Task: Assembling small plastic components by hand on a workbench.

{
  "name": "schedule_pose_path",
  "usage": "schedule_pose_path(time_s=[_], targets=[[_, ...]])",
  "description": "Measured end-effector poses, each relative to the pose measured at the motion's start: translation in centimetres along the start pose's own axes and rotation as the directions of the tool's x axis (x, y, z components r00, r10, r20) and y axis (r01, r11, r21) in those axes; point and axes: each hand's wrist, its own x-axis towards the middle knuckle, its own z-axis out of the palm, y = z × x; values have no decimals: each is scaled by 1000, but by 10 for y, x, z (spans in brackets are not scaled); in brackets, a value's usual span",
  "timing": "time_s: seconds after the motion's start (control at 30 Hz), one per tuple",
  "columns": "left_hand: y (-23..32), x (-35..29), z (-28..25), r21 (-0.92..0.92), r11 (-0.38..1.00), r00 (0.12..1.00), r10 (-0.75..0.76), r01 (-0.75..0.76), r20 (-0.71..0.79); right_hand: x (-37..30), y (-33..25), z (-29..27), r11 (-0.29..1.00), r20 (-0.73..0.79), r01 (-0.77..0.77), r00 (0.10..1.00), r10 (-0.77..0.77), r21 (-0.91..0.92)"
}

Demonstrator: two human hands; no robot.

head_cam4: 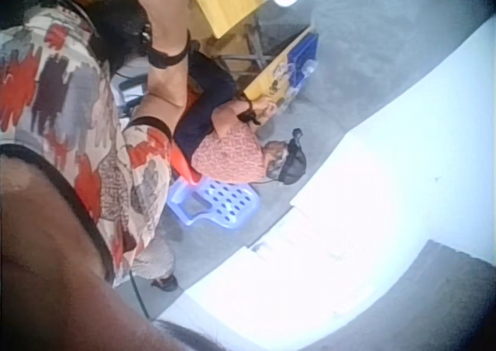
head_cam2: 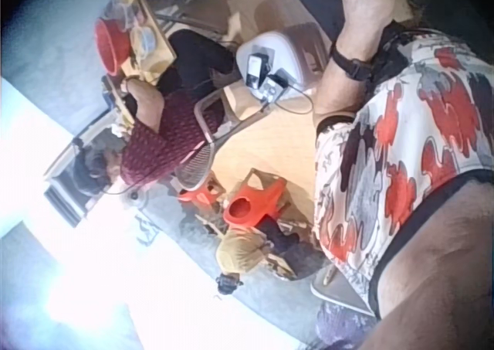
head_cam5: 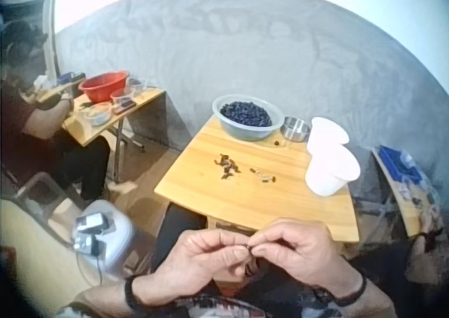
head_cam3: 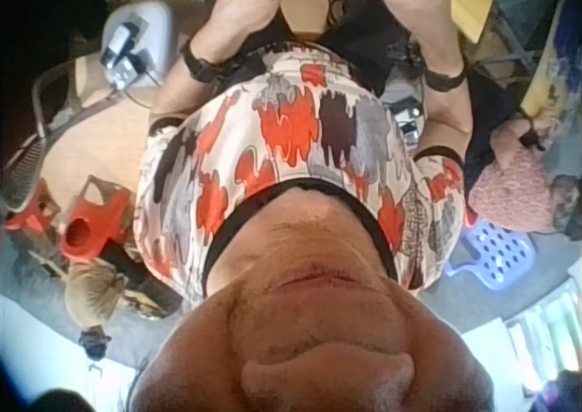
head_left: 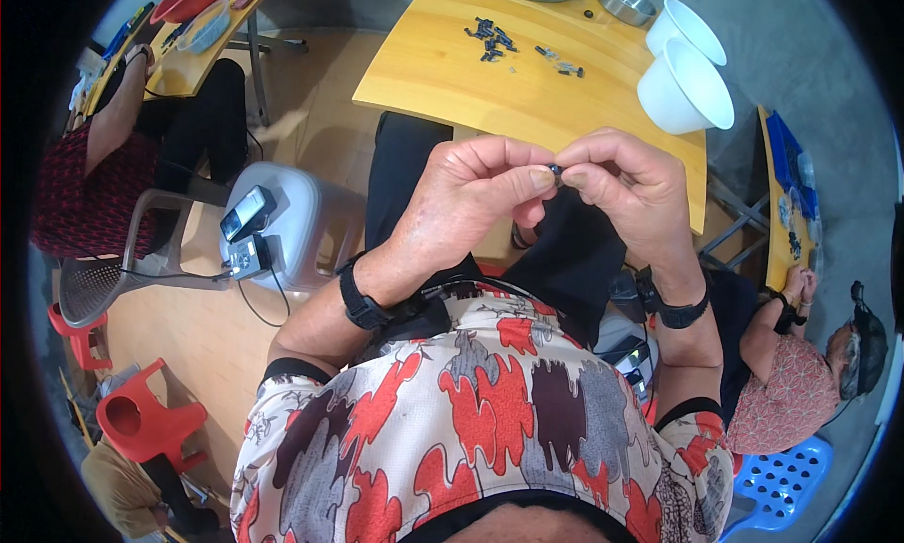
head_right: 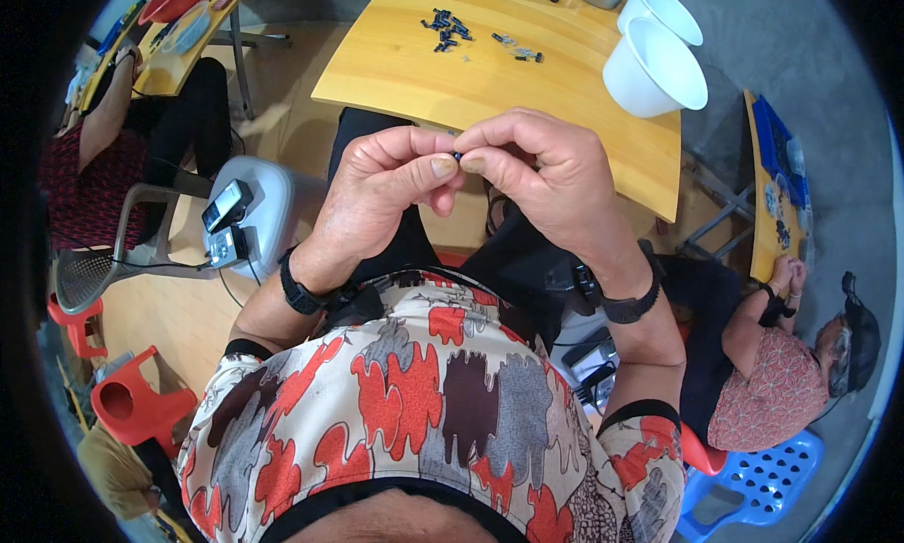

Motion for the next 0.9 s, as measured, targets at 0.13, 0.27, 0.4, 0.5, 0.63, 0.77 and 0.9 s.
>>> schedule_pose_path(time_s=[0.13,0.27,0.4,0.5,0.63,0.77,0.9], targets=[[2,0,-1,-31,1000,1000,0,0,-12,1,-1,-4,973,41,-124,992,119,192],[3,1,-2,-54,999,1000,6,-5,17,0,0,-2,985,35,-67,997,62,159],[4,1,-3,-57,998,1000,-26,27,16,-8,11,10,967,-132,-87,984,121,238],[0,2,-2,-82,996,1000,-20,22,19,-11,23,21,997,-270,72,960,-73,-16],[-3,5,-3,-45,999,1000,-16,16,2,-10,32,30,910,-268,282,891,-366,-305],[-3,7,0,-120,992,999,-22,25,27,-10,36,39,869,-278,304,861,-426,-390],[-5,12,2,-180,983,999,-37,40,20,-4,43,42,834,-306,313,824,-476,-455]])
